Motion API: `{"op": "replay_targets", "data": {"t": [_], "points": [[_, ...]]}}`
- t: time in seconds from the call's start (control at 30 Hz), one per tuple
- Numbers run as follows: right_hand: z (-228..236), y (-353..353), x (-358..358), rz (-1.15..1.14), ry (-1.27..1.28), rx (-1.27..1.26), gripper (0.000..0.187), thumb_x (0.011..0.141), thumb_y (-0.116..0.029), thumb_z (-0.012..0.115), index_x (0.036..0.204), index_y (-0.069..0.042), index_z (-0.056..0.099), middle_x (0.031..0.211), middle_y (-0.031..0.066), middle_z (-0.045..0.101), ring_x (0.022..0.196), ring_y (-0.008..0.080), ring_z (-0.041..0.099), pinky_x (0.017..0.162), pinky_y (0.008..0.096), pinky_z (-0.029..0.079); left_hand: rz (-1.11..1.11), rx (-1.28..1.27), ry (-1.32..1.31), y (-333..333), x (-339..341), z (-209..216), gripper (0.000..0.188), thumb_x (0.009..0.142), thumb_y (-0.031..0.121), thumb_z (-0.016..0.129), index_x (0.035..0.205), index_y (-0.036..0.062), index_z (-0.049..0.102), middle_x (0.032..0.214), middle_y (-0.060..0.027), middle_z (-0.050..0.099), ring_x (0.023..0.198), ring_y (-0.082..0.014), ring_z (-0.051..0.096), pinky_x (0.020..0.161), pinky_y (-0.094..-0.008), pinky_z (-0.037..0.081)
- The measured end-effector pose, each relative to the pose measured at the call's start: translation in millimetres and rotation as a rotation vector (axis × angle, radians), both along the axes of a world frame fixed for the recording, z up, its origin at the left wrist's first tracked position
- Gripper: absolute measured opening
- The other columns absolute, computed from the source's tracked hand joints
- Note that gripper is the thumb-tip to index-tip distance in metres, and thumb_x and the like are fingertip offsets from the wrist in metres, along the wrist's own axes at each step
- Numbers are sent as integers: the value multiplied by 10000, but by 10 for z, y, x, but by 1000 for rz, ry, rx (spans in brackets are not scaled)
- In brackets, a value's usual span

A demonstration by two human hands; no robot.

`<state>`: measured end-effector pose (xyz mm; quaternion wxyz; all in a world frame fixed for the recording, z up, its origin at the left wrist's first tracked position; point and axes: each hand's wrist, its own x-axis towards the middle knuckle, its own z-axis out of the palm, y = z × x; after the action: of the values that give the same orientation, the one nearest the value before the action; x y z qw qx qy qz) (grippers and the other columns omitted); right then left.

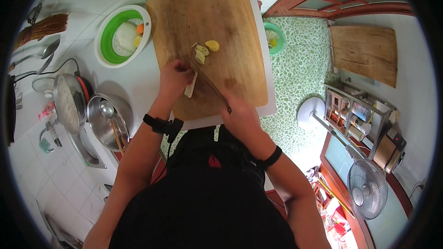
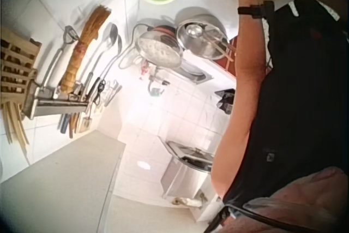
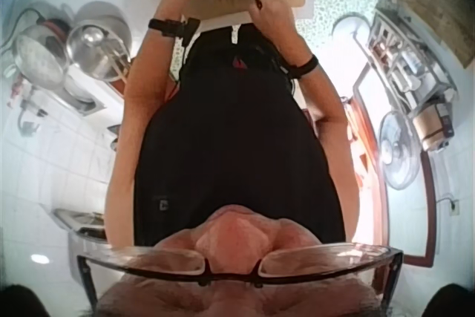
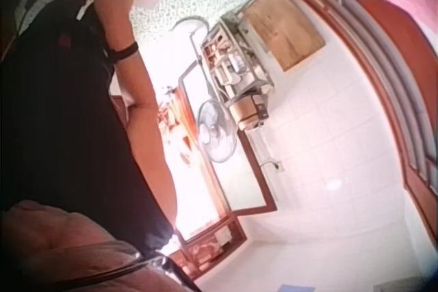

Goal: The recorder slices ginger on a wooden cutting board in a kitchen.

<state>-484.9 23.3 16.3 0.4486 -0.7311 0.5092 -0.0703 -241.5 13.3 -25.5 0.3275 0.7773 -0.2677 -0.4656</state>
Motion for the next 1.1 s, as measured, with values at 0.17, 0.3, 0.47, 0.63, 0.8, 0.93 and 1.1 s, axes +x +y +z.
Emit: {"op": "replay_targets", "data": {"t": [0.17,0.3,0.47,0.63,0.8,0.93,1.1], "points": [[256,95,62,40,125,50,449,912,-180,627,1353,-97,634,933,232,725,858,443,703,776,544,565,-64,56,-78,33,60,-48,166,813,-11,719,978,-27,734,756,-92,736,667,-145,709,621,-297,552],[155,-22,154,105,202,43,420,913,-185,624,1323,-98,645,912,235,723,843,448,702,768,552,563,-113,50,-134,87,113,-191,158,813,-20,712,969,-35,729,732,-84,723,654,-158,704,617,-299,550],[-16,-46,198,83,186,12,409,919,-197,622,1318,-109,652,899,229,723,850,444,704,773,547,564,-50,89,-16,42,63,-25,138,815,86,770,811,-17,679,674,-76,677,603,-151,672,547,-327,524],[-32,39,62,-54,-46,35,418,920,-195,641,1329,-112,651,914,200,728,861,430,704,777,524,569,91,110,20,125,-104,107,129,828,71,758,857,-15,666,732,-89,693,620,-154,687,547,-331,535],[177,152,-24,51,42,-24,403,916,-178,643,1309,-87,651,915,201,727,851,428,704,758,520,573,5,65,-94,246,-75,-38,143,820,74,765,898,-12,681,745,-95,705,636,-190,702,579,-344,550],[249,90,-8,128,115,4,391,912,-179,638,1289,-77,659,897,220,728,831,436,706,745,534,575,16,-6,-106,317,-14,-216,181,807,87,782,937,-13,705,742,-89,715,644,-212,706,618,-355,559],[149,-95,72,188,176,18,393,904,-189,641,1280,-77,667,899,233,733,834,445,705,757,548,573,-30,36,-146,231,-41,47,187,817,106,775,957,-7,724,758,-85,730,640,-201,701,623,-347,551]]}}
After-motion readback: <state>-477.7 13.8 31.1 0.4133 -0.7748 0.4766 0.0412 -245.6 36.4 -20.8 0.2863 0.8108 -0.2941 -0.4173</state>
